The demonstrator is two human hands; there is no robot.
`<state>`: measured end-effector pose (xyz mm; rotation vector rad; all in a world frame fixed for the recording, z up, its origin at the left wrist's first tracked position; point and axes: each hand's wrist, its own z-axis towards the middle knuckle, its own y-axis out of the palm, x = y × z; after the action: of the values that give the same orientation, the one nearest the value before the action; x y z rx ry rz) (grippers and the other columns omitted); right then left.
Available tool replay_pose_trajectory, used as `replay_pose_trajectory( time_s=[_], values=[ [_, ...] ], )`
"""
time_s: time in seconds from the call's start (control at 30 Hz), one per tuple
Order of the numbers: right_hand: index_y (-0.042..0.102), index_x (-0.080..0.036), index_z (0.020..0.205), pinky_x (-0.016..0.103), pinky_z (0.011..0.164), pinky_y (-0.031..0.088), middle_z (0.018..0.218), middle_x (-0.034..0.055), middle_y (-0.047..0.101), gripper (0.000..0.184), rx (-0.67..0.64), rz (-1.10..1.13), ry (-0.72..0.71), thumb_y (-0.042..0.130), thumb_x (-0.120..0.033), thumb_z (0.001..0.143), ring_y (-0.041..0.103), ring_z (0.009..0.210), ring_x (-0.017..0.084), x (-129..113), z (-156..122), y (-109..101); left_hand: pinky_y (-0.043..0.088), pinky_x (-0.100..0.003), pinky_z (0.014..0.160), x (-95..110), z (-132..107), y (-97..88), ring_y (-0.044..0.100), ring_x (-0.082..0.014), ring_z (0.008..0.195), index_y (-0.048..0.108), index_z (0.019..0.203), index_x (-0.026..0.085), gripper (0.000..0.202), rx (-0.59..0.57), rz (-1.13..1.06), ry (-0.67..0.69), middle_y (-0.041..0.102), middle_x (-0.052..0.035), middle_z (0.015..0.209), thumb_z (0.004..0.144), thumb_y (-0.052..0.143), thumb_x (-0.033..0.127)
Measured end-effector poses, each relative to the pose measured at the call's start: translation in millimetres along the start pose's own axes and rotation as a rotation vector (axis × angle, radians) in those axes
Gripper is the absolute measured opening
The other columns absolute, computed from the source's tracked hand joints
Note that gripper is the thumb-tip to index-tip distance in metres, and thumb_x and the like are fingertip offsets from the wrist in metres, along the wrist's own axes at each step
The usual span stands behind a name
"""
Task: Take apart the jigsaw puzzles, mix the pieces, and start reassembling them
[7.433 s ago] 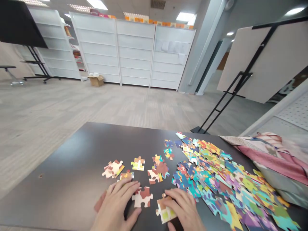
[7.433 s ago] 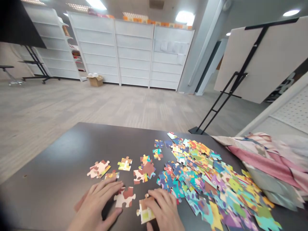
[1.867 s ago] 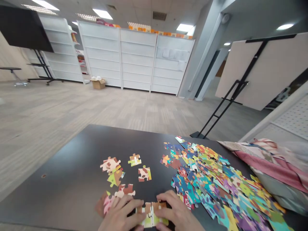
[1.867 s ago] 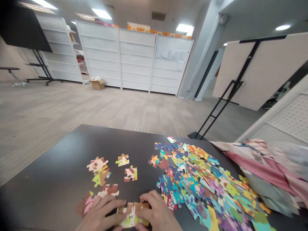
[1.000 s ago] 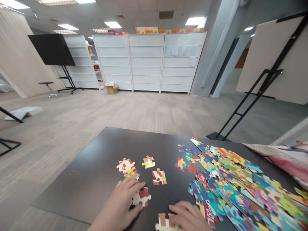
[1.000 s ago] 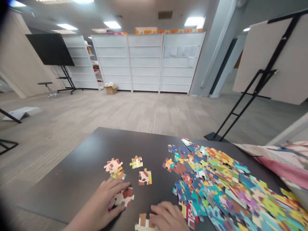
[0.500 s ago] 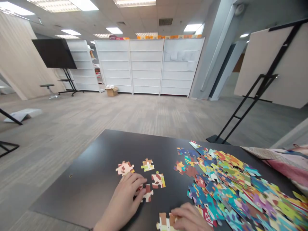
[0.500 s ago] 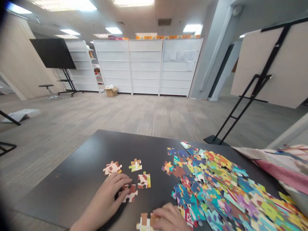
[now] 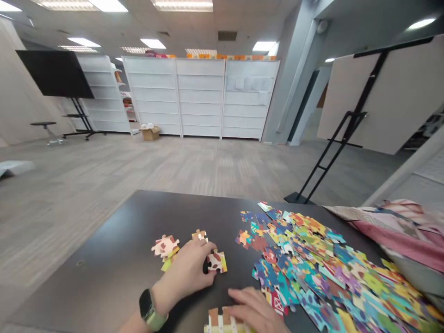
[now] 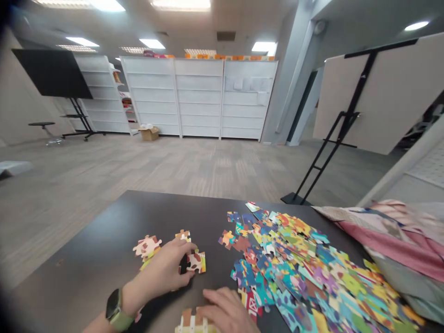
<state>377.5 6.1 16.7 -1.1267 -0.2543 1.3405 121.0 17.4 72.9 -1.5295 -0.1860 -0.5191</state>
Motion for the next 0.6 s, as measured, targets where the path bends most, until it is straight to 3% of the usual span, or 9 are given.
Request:
replay_pose_trajectory(
  time_s=[0.1, 0.17, 0.23, 0.33, 0.47, 0.6],
  values=[
    [0.069, -0.027, 0.109, 0.036, 0.093, 0.056, 0.116, 0.0073, 0.073, 0.017, 0.32, 0.078, 0.224, 0.056, -0.034, 0.1, 0.069, 0.106, 0.025, -2, -9, -10, 0.045, -0.037, 0.094, 14, -7, 0.6, 0.059, -0.0252, 0.104, 0.064, 0.114, 0.025, 0.041, 0.028, -0.049, 0.036, 0.066, -0.0037, 0.107, 0.073, 0.068, 0.02],
    [0.069, -0.026, 0.102, 0.035, 0.091, 0.056, 0.107, 0.0076, 0.073, 0.021, 0.524, 0.162, 0.412, 0.048, -0.028, 0.102, 0.069, 0.103, 0.024, 0, -19, -13, 0.044, -0.036, 0.092, 27, -11, 5.0, 0.058, -0.0242, 0.104, 0.065, 0.112, 0.027, 0.038, 0.015, -0.087, 0.081, 0.065, -0.0021, 0.106, 0.075, 0.066, 0.019],
    [0.068, -0.025, 0.098, 0.031, 0.083, 0.057, 0.099, 0.0068, 0.072, 0.022, 0.624, 0.236, 0.534, 0.047, -0.029, 0.102, 0.069, 0.096, 0.023, 1, -26, -12, 0.043, -0.035, 0.087, 40, -14, 12.0, 0.058, -0.0239, 0.1, 0.067, 0.106, 0.029, 0.032, -0.046, -0.101, 0.117, 0.064, -0.0007, 0.101, 0.075, 0.066, 0.019],
    [0.067, -0.024, 0.095, 0.027, 0.074, 0.055, 0.091, 0.0045, 0.069, 0.023, 0.562, 0.32, 0.555, 0.046, -0.028, 0.103, 0.068, 0.086, 0.02, -2, -28, -10, 0.042, -0.034, 0.083, 51, -14, 22.0, 0.057, -0.0232, 0.097, 0.07, 0.1, 0.032, 0.027, -0.118, -0.113, 0.113, 0.063, 0.0014, 0.098, 0.076, 0.069, 0.02],
    [0.065, -0.024, 0.092, 0.026, 0.068, 0.051, 0.084, 0.0019, 0.066, 0.026, 0.409, 0.319, 0.434, 0.041, -0.02, 0.102, 0.064, 0.076, 0.016, -9, -16, -11, 0.041, -0.032, 0.084, 48, -13, 23.5, 0.057, -0.0207, 0.099, 0.071, 0.104, 0.036, 0.027, -0.158, -0.174, 0.091, 0.061, 0.0032, 0.102, 0.081, 0.071, 0.021],
    [0.066, -0.025, 0.097, 0.03, 0.078, 0.054, 0.096, 0.0037, 0.068, 0.032, 0.327, 0.167, 0.332, 0.041, -0.007, 0.093, 0.065, 0.09, 0.018, -6, -6, -11, 0.041, -0.031, 0.085, 47, -16, 17.9, 0.056, -0.0199, 0.099, 0.071, 0.104, 0.038, 0.029, -0.155, -0.182, 0.094, 0.059, 0.0034, 0.102, 0.084, 0.07, 0.018]
  ],
)
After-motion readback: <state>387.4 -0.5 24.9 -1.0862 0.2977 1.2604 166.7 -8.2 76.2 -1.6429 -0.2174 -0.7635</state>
